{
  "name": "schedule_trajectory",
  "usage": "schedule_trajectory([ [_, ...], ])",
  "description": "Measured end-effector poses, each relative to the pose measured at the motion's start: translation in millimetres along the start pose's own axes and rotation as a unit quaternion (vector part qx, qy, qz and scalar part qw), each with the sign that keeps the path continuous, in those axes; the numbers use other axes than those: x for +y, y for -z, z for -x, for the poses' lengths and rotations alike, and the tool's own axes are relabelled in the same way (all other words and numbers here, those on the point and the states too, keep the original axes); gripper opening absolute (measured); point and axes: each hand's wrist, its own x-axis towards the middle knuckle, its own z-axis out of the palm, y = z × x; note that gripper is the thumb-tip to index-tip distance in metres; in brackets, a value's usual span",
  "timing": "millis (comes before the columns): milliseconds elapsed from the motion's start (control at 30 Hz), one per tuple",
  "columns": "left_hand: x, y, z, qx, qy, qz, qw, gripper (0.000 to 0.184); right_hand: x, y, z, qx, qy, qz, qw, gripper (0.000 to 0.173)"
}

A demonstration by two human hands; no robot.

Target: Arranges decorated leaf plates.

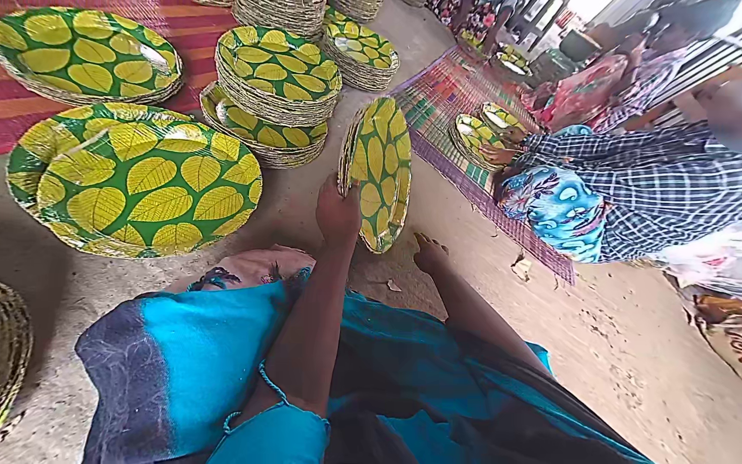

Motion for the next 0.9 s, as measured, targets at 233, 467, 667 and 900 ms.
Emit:
schedule_trajectory([
  [233,43.7,12.5,-8.5,0.265,-0.063,0.486,0.830,0.021,-9.7,-6.5,-2.8,-0.058,0.097,0.041,0.993,0.063],
  [467,0.1,12.3,-30.6,0.350,0.022,0.434,0.830,0.038,-10.2,-8.6,-7.1,-0.022,0.117,0.029,0.992,0.053],
  [667,-82.0,-1.5,-19.2,0.278,0.194,0.306,0.890,0.068,-4.1,-12.0,-5.3,-0.057,0.090,0.028,0.994,0.047],
  [900,-34.2,47.5,-56.8,0.345,0.144,0.452,0.810,0.035,-7.1,-13.5,-1.6,-0.087,0.096,0.029,0.991,0.047],
])
